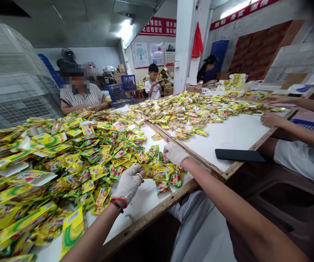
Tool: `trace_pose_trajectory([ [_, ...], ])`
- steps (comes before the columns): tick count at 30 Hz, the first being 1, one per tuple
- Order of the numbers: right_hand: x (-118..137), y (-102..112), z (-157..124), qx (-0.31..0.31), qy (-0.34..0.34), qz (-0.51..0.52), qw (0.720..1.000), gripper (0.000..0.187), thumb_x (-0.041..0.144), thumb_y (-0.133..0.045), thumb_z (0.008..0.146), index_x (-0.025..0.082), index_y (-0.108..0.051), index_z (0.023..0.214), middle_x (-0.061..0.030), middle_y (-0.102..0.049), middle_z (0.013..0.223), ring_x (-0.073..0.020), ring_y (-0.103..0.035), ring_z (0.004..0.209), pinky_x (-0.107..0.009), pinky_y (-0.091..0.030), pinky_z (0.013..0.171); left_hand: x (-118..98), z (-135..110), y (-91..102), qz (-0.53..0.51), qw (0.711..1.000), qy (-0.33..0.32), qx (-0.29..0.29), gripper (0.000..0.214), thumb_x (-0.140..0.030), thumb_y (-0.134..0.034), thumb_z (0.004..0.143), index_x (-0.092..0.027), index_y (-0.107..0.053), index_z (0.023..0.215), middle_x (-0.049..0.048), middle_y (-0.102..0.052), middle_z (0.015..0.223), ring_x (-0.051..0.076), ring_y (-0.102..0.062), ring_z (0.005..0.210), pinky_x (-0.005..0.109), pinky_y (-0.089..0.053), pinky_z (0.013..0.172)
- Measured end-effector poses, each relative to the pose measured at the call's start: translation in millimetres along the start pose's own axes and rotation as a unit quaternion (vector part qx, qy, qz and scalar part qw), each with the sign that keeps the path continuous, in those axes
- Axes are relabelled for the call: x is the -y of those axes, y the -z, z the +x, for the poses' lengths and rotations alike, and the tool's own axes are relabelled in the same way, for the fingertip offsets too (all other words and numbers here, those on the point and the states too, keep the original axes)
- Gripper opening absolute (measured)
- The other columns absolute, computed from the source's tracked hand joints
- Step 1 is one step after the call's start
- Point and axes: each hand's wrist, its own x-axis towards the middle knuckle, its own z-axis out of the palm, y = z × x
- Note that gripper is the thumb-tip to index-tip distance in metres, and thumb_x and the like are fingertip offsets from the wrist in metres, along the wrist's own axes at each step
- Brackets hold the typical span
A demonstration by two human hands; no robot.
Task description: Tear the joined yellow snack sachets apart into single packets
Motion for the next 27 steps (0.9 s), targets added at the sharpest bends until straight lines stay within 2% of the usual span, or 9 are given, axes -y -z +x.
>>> trace_pose_trajectory([
  [5,32,-4,-50,-0.044,0.009,0.15,0.988,0.028,0.035,-0.046,0.08,0.016,-0.052,0.099,-0.0012,-0.06,0.085,-0.0035,-0.053,0.071,-0.014,-0.044,0.066,7,-30,11.2,-0.105,0.992,0.065,-0.03,0.048,-0.055,-0.049,0.07,-0.016,-0.046,0.097,0.006,-0.061,0.104,0.008,-0.065,0.075,0.022,-0.055,0.065],
  [9,66,-33,-88,-0.005,-0.037,0.4,0.916,0.039,0.041,-0.049,0.077,0.02,-0.047,0.11,0.0021,-0.059,0.08,-0.0014,-0.048,0.049,-0.013,-0.038,0.045,1,-41,8.4,-0.254,0.963,0.079,-0.036,0.057,-0.055,-0.059,0.064,-0.018,-0.047,0.105,0.0054,-0.06,0.106,0.005,-0.063,0.073,0.024,-0.057,0.067],
  [11,80,-51,-99,-0.007,-0.064,0.419,0.906,0.036,0.042,-0.05,0.076,0.02,-0.048,0.104,0.0022,-0.059,0.076,-0.0015,-0.048,0.045,-0.013,-0.036,0.041,0,-47,9.1,-0.293,0.953,0.073,-0.028,0.058,-0.055,-0.06,0.064,-0.018,-0.047,0.106,0.0047,-0.06,0.105,0.003,-0.06,0.07,0.025,-0.058,0.068],
  [16,97,-77,-112,0.018,-0.062,0.374,0.925,0.03,0.042,-0.05,0.077,0.017,-0.048,0.094,-0.0001,-0.061,0.082,-0.0014,-0.048,0.045,-0.014,-0.04,0.043,10,-61,26.0,-0.304,0.951,0.062,-0.006,0.052,-0.046,-0.067,0.061,-0.015,-0.051,0.099,0.005,-0.062,0.1,0.007,-0.062,0.077,0.023,-0.057,0.068],
  [19,102,-80,-115,0.037,-0.01,0.337,0.941,0.038,0.039,-0.056,0.074,0.017,-0.051,0.105,-0.0036,-0.062,0.097,-0.0039,-0.058,0.066,-0.015,-0.05,0.06,19,-71,35.9,-0.293,0.953,0.078,-0.007,0.053,-0.044,-0.069,0.06,-0.015,-0.051,0.1,0.0054,-0.063,0.097,0.008,-0.062,0.074,0.024,-0.056,0.065],
  [21,106,-80,-117,0.083,0.023,0.321,0.943,0.046,0.038,-0.057,0.074,0.017,-0.051,0.115,-0.005,-0.062,0.105,-0.006,-0.06,0.081,-0.016,-0.052,0.072,26,-79,41.3,-0.271,0.96,0.07,0.007,0.052,-0.044,-0.067,0.063,-0.016,-0.052,0.104,0.0058,-0.064,0.099,0.007,-0.061,0.071,0.022,-0.055,0.063],
  [23,111,-80,-119,0.156,0.024,0.305,0.939,0.043,0.038,-0.054,0.076,0.017,-0.054,0.113,-0.0043,-0.064,0.098,-0.0057,-0.06,0.076,-0.015,-0.051,0.067,34,-87,51.3,-0.202,0.978,0.049,0.024,0.047,-0.046,-0.06,0.068,-0.016,-0.055,0.104,0.0065,-0.065,0.098,0.006,-0.06,0.071,0.02,-0.054,0.064],
  [25,114,-80,-121,0.195,-0.009,0.294,0.936,0.037,0.038,-0.053,0.075,0.017,-0.056,0.105,-0.0014,-0.064,0.081,-0.0041,-0.056,0.061,-0.013,-0.046,0.053,47,-98,70.9,-0.062,0.998,0.011,0.007,0.041,-0.043,-0.051,0.075,-0.016,-0.057,0.105,0.0075,-0.065,0.102,0.007,-0.061,0.081,0.021,-0.055,0.075],
  [27,114,-83,-122,0.197,-0.052,0.31,0.929,0.036,0.038,-0.053,0.075,0.017,-0.052,0.105,0.0014,-0.061,0.072,-0.0037,-0.053,0.051,-0.013,-0.043,0.046,61,-109,99.7,0.15,0.987,-0.043,-0.028,0.039,-0.032,-0.044,0.08,-0.023,-0.056,0.115,0.0069,-0.06,0.118,0.011,-0.059,0.104,0.027,-0.051,0.096],
])
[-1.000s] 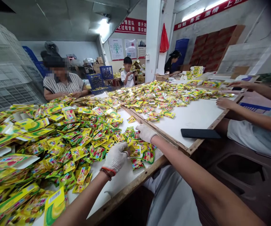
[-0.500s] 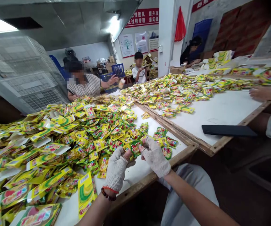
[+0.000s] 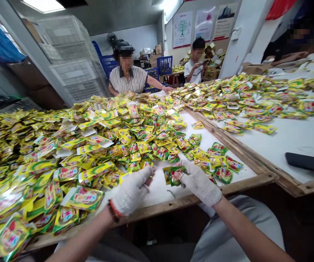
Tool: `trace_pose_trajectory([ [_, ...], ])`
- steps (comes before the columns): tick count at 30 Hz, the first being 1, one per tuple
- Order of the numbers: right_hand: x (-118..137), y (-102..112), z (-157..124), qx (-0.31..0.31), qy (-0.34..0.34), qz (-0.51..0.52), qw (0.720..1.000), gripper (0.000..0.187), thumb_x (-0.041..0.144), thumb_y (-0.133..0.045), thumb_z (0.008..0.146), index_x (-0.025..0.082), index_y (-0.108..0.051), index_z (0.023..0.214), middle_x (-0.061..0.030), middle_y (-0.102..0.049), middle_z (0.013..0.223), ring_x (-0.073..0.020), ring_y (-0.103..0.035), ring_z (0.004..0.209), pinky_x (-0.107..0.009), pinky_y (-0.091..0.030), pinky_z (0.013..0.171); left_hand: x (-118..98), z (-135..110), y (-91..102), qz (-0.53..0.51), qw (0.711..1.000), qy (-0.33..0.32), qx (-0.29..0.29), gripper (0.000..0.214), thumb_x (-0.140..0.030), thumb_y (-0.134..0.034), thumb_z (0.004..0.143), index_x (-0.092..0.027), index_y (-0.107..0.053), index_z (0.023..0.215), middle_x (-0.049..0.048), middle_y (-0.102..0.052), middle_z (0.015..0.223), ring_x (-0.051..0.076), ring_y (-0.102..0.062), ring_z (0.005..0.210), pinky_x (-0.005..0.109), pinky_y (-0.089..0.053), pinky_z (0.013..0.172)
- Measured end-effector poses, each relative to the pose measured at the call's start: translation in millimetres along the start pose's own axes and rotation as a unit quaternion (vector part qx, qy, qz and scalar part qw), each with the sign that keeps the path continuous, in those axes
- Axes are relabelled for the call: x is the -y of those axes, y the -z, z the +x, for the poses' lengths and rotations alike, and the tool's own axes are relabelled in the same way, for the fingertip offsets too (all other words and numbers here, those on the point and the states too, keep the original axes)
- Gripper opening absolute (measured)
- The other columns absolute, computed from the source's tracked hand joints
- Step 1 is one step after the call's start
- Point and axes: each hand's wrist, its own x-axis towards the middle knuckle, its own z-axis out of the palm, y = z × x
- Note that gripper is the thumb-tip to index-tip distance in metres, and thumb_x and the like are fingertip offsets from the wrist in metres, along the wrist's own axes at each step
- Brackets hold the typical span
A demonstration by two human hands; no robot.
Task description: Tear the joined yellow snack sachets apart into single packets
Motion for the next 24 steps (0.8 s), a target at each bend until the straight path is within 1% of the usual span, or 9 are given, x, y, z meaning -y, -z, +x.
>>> trace_pose_trajectory([
  [2,-6,-1,3,-0.006,-0.02,0.033,0.999,0.039,0.038,-0.052,0.074,0.019,-0.049,0.109,0.0023,-0.059,0.071,-0.005,-0.055,0.049,-0.014,-0.042,0.043,22,-12,26.0,0.237,0.97,-0.054,0.003,0.048,-0.017,-0.038,0.079,-0.034,-0.05,0.123,0.0026,-0.047,0.136,0.016,-0.048,0.125,0.042,-0.04,0.111],
  [4,-14,-1,7,-0.008,-0.016,0.046,0.999,0.043,0.038,-0.053,0.074,0.021,-0.047,0.112,0.0023,-0.06,0.074,-0.0063,-0.058,0.052,-0.014,-0.043,0.043,40,-20,46.7,0.398,0.912,-0.098,0.028,0.058,-0.01,-0.036,0.078,-0.043,-0.044,0.125,-0.0008,-0.034,0.145,0.019,-0.038,0.135,0.052,-0.032,0.114],
  [6,-20,0,10,-0.014,0.0,0.032,0.999,0.042,0.04,-0.054,0.074,0.021,-0.05,0.111,0.0025,-0.059,0.072,-0.0054,-0.056,0.052,-0.014,-0.042,0.043,50,-25,58.1,0.477,0.866,-0.141,0.054,0.056,-0.009,-0.036,0.078,-0.043,-0.045,0.122,-0.0028,-0.028,0.148,0.02,-0.034,0.137,0.053,-0.029,0.114],
  [8,-22,1,10,-0.024,0.017,0.01,1.0,0.036,0.042,-0.055,0.074,0.017,-0.054,0.1,0.0025,-0.058,0.066,-0.0033,-0.052,0.05,-0.012,-0.041,0.044,52,-24,61.5,0.503,0.845,-0.17,0.067,0.046,-0.013,-0.039,0.079,-0.037,-0.05,0.116,-0.0028,-0.032,0.145,0.018,-0.035,0.136,0.049,-0.028,0.116],
  [10,-18,2,6,-0.036,0.02,0.007,0.999,0.034,0.044,-0.056,0.074,0.014,-0.055,0.091,0.0019,-0.058,0.063,-0.002,-0.05,0.049,-0.011,-0.041,0.046,49,-22,59.7,0.512,0.844,-0.158,0.037,0.038,-0.019,-0.043,0.079,-0.029,-0.053,0.114,0.0012,-0.043,0.136,0.016,-0.042,0.127,0.045,-0.029,0.115],
  [13,-8,3,-1,-0.049,0.0,0.062,0.997,0.041,0.045,-0.054,0.074,0.014,-0.053,0.102,0.0,-0.062,0.072,-0.004,-0.056,0.052,-0.013,-0.042,0.045,39,-22,50.9,0.519,0.849,-0.098,-0.03,0.035,-0.028,-0.04,0.081,-0.024,-0.053,0.114,0.0065,-0.055,0.113,0.013,-0.052,0.102,0.037,-0.04,0.096],
  [16,-2,3,-5,-0.055,-0.016,0.106,0.993,0.046,0.046,-0.053,0.075,0.017,-0.048,0.11,-0.0005,-0.063,0.08,-0.0058,-0.06,0.054,-0.013,-0.041,0.042,30,-28,37.2,0.494,0.865,-0.086,-0.011,0.034,-0.042,-0.033,0.083,-0.028,-0.057,0.103,0.005,-0.056,0.102,0.013,-0.051,0.092,0.032,-0.04,0.082],
  [19,-3,5,-5,-0.055,-0.014,0.069,0.996,0.041,0.047,-0.054,0.074,0.016,-0.051,0.101,0.0005,-0.061,0.076,-0.0044,-0.056,0.049,-0.012,-0.038,0.04,28,-35,23.7,0.432,0.9,-0.064,0.015,0.039,-0.055,-0.038,0.078,-0.029,-0.058,0.098,0.0025,-0.054,0.111,0.014,-0.05,0.099,0.03,-0.04,0.084],
  [24,2,-5,-6,-0.073,0.009,0.008,0.997,0.033,0.044,-0.053,0.074,0.016,-0.053,0.092,0.003,-0.056,0.063,-0.0016,-0.046,0.043,-0.012,-0.037,0.041,29,-35,11.8,0.342,0.937,0.07,-0.02,0.065,-0.052,-0.054,0.07,-0.027,-0.039,0.128,0.0048,-0.051,0.123,0.016,-0.05,0.11,0.029,-0.042,0.093],
])
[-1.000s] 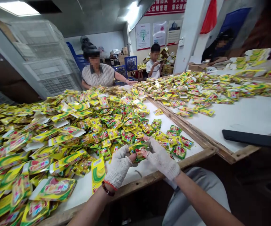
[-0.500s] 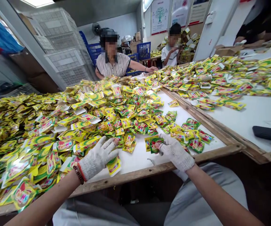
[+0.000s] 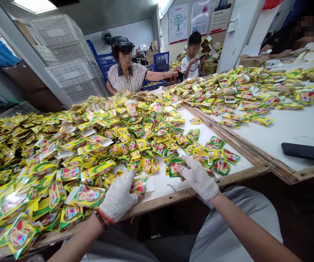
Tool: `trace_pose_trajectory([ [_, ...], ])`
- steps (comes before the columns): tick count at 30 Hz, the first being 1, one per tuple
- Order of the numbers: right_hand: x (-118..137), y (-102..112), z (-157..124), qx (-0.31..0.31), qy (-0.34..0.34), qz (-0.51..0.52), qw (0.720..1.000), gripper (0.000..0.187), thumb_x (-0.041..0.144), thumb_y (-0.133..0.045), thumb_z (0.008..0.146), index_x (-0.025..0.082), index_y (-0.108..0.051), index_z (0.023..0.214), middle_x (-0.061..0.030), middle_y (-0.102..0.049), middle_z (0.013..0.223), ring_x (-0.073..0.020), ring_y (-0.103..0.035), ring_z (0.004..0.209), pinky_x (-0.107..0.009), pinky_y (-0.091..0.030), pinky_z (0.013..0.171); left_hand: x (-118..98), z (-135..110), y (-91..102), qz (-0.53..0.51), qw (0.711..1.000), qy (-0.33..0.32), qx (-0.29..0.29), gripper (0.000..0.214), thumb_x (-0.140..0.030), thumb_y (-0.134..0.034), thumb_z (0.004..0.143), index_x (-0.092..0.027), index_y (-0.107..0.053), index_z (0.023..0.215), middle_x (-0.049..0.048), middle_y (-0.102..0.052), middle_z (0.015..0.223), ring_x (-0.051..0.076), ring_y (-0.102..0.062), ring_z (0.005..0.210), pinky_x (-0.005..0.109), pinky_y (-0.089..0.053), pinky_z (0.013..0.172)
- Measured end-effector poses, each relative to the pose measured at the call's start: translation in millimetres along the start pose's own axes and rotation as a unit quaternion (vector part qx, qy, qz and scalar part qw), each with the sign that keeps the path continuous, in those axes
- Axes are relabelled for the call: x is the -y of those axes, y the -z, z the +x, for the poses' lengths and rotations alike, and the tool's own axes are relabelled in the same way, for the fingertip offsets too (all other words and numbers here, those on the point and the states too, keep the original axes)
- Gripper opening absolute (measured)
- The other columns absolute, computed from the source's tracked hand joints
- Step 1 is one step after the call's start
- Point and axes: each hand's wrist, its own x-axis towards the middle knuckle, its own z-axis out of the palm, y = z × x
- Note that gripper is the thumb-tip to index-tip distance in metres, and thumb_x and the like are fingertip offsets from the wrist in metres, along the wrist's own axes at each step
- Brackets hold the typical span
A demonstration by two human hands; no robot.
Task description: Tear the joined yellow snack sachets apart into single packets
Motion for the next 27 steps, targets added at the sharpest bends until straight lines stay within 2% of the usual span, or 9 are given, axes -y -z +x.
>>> trace_pose_trajectory([
  [3,9,-18,-7,0.0,-0.02,0.023,1.0,0.038,0.044,-0.049,0.076,0.018,-0.052,0.103,0.0037,-0.054,0.055,-0.0033,-0.045,0.041,-0.013,-0.036,0.04,-8,1,2.0,-0.014,1.0,-0.001,-0.01,0.057,-0.055,-0.051,0.071,-0.03,-0.046,0.122,0.0031,-0.053,0.119,0.015,-0.052,0.106,0.027,-0.043,0.09],
  [5,12,-30,-9,0.011,-0.03,0.04,0.999,0.042,0.046,-0.046,0.077,0.019,-0.05,0.109,0.0042,-0.052,0.052,-0.0047,-0.046,0.041,-0.014,-0.035,0.04,-18,1,5.8,-0.026,0.999,-0.014,-0.033,0.05,-0.057,-0.047,0.072,-0.027,-0.052,0.113,0.0029,-0.052,0.118,0.013,-0.052,0.105,0.025,-0.045,0.089],
  [7,11,-35,-9,0.014,-0.016,0.021,1.0,0.042,0.047,-0.045,0.078,0.019,-0.051,0.109,0.004,-0.052,0.052,-0.0049,-0.046,0.043,-0.014,-0.035,0.042,-27,1,9.4,-0.04,0.998,-0.015,-0.055,0.051,-0.056,-0.045,0.074,-0.025,-0.051,0.113,0.0033,-0.051,0.121,0.012,-0.051,0.108,0.024,-0.046,0.091],
  [11,5,-26,-3,0.014,0.064,-0.106,0.992,0.031,0.041,-0.05,0.076,0.016,-0.059,0.092,0.0004,-0.059,0.066,-0.0029,-0.044,0.056,-0.013,-0.034,0.053,-38,1,9.5,-0.028,0.995,-0.034,-0.092,0.054,-0.052,-0.049,0.072,-0.022,-0.049,0.118,0.005,-0.05,0.126,0.014,-0.051,0.113,0.026,-0.049,0.096],
  [15,4,-13,2,0.059,0.116,-0.243,0.961,0.028,0.04,-0.051,0.076,0.014,-0.061,0.079,-0.0012,-0.059,0.071,-0.0036,-0.042,0.062,-0.015,-0.031,0.06,-41,6,-0.2,-0.011,0.987,-0.105,-0.121,0.052,-0.048,-0.054,0.07,-0.025,-0.052,0.116,0.005,-0.054,0.12,0.015,-0.054,0.109,0.027,-0.051,0.094],
  [17,4,-13,2,0.039,0.132,-0.266,0.954,0.031,0.042,-0.048,0.079,0.017,-0.063,0.087,-0.0022,-0.062,0.078,-0.0054,-0.047,0.068,-0.016,-0.034,0.065,-43,9,-4.7,-0.002,0.985,-0.116,-0.124,0.052,-0.047,-0.056,0.069,-0.026,-0.052,0.115,0.0054,-0.055,0.118,0.015,-0.055,0.105,0.028,-0.051,0.091],
  [21,2,-18,1,0.001,0.158,-0.266,0.951,0.039,0.043,-0.044,0.083,0.022,-0.06,0.11,-0.0045,-0.064,0.104,-0.0111,-0.056,0.093,-0.019,-0.041,0.083,-47,15,-8.4,-0.001,0.987,-0.106,-0.117,0.05,-0.05,-0.053,0.07,-0.025,-0.053,0.114,0.0052,-0.055,0.119,0.014,-0.056,0.103,0.027,-0.052,0.086],
  [24,0,-17,1,0.004,0.152,-0.266,0.952,0.041,0.046,-0.044,0.082,0.023,-0.059,0.113,-0.004,-0.064,0.108,-0.0132,-0.057,0.098,-0.021,-0.043,0.088,-47,17,-8.8,-0.004,0.988,-0.114,-0.108,0.051,-0.053,-0.049,0.073,-0.026,-0.052,0.116,0.0039,-0.055,0.122,0.015,-0.055,0.106,0.027,-0.051,0.087],
  [27,0,-17,0,-0.023,0.155,-0.266,0.951,0.041,0.045,-0.043,0.083,0.023,-0.058,0.115,-0.0048,-0.062,0.113,-0.0142,-0.056,0.105,-0.022,-0.042,0.091,-49,18,-8.8,-0.007,0.988,-0.117,-0.104,0.054,-0.056,-0.046,0.073,-0.027,-0.05,0.118,0.0026,-0.053,0.125,0.015,-0.054,0.11,0.027,-0.051,0.087],
])
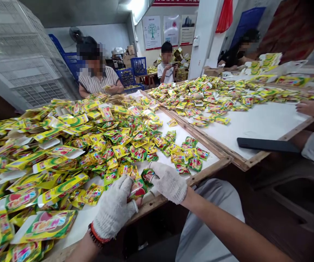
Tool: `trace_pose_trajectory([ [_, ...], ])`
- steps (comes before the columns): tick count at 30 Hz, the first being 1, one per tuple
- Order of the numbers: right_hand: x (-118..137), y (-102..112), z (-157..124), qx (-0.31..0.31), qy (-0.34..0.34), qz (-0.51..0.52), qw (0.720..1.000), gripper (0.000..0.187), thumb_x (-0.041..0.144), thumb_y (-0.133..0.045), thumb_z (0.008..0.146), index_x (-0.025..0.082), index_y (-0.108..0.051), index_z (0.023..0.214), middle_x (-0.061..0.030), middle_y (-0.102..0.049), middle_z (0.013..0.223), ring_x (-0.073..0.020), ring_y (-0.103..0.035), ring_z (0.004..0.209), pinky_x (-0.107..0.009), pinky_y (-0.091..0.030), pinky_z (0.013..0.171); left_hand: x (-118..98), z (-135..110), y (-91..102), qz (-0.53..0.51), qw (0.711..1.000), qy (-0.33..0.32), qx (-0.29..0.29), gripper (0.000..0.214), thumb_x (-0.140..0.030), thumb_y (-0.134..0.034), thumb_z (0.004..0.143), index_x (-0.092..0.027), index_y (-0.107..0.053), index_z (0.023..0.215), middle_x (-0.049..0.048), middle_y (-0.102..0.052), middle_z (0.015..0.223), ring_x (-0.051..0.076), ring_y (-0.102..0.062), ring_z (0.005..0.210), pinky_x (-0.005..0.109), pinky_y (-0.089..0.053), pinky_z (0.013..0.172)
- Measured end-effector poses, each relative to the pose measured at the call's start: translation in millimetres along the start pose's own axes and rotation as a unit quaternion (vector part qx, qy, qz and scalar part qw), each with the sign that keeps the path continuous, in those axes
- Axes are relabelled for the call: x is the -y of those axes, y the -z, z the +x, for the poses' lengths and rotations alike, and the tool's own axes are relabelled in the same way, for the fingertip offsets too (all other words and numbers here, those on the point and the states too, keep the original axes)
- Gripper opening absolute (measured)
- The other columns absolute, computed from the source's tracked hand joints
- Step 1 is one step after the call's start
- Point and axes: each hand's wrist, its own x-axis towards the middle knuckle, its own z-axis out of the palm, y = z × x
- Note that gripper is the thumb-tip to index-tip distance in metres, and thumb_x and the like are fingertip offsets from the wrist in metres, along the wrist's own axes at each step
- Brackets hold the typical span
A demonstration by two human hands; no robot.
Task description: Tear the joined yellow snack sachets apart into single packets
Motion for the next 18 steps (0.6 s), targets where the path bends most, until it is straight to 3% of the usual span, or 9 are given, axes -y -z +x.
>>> trace_pose_trajectory([
  [2,1,1,0,-0.002,-0.007,0.002,1.0,0.04,0.044,-0.041,0.084,0.02,-0.059,0.112,-0.0065,-0.063,0.109,-0.0133,-0.057,0.101,-0.02,-0.043,0.087,-2,2,-0.2,-0.006,1.0,0.02,-0.01,0.055,-0.058,-0.045,0.073,-0.025,-0.05,0.117,0.0041,-0.053,0.124,0.015,-0.053,0.109,0.026,-0.051,0.087],
  [7,0,12,2,0.096,-0.03,0.095,0.99,0.036,0.041,-0.045,0.082,0.019,-0.06,0.106,-0.0014,-0.065,0.081,-0.0051,-0.054,0.068,-0.014,-0.039,0.063,-3,6,2.5,0.013,0.999,0.021,-0.047,0.053,-0.053,-0.044,0.075,-0.023,-0.049,0.118,0.0069,-0.053,0.118,0.014,-0.053,0.105,0.027,-0.049,0.089],
  [12,1,15,2,0.064,-0.036,0.102,0.992,0.021,0.028,-0.051,0.076,0.015,-0.068,0.08,-0.0013,-0.067,0.082,-0.0036,-0.053,0.071,-0.013,-0.038,0.065,-6,5,4.4,0.015,0.998,-0.026,-0.064,0.054,-0.047,-0.052,0.072,-0.026,-0.048,0.122,0.006,-0.055,0.116,0.014,-0.053,0.104,0.026,-0.05,0.088],
  [14,4,14,1,0.108,-0.036,0.126,0.985,0.026,0.024,-0.046,0.077,0.015,-0.069,0.084,-0.0014,-0.065,0.071,-0.0022,-0.051,0.06,-0.012,-0.037,0.059,-8,4,3.4,0.014,0.997,-0.032,-0.063,0.055,-0.048,-0.055,0.07,-0.026,-0.05,0.12,0.006,-0.054,0.118,0.014,-0.053,0.103,0.027,-0.051,0.088],
  [18,6,15,-1,0.187,-0.104,0.225,0.951,0.04,0.033,-0.04,0.081,0.014,-0.062,0.108,0.0025,-0.058,0.053,-0.0009,-0.044,0.04,-0.012,-0.034,0.046,-10,3,1.3,0.019,0.997,-0.003,-0.068,0.054,-0.049,-0.054,0.071,-0.023,-0.052,0.118,0.0073,-0.055,0.117,0.014,-0.055,0.099,0.027,-0.052,0.083],
])
